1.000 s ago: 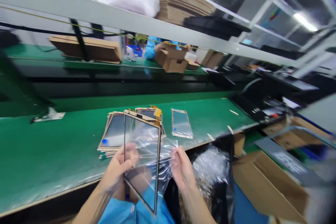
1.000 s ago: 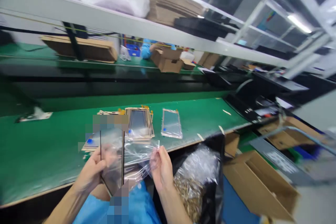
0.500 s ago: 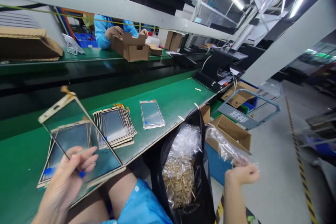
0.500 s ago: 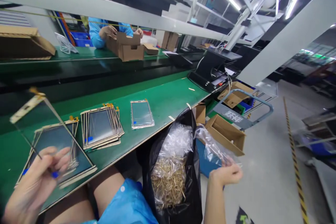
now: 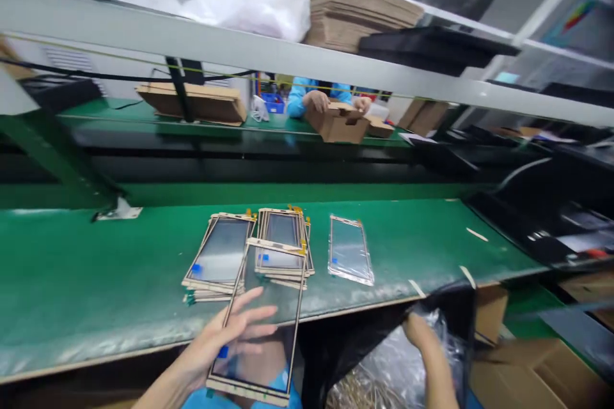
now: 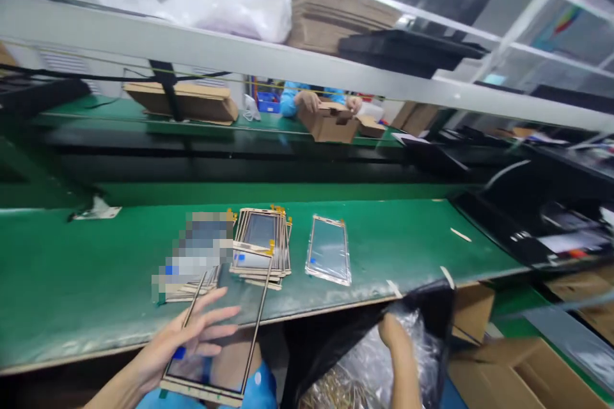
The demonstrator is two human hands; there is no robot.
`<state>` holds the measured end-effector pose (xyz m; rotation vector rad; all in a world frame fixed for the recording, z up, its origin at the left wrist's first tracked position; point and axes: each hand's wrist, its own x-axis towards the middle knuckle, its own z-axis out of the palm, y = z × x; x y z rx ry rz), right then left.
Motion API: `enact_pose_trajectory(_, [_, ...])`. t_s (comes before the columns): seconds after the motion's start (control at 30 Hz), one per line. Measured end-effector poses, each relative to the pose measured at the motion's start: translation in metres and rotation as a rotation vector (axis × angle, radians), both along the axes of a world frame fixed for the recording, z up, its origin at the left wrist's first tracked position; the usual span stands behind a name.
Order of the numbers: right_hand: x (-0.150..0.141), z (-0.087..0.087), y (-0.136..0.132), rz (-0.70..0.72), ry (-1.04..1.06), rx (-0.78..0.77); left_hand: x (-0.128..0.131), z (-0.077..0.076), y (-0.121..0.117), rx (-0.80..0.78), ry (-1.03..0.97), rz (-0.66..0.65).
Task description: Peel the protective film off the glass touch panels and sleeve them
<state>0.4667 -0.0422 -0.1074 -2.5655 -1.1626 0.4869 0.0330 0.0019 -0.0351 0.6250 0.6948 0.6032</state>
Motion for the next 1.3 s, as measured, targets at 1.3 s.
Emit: enact_pose_trajectory(1.3, [-0.248, 0.16, 0.061, 1.411, 0.334, 0.536, -0.079, 0.049, -0.03, 0.374, 0.229, -0.404])
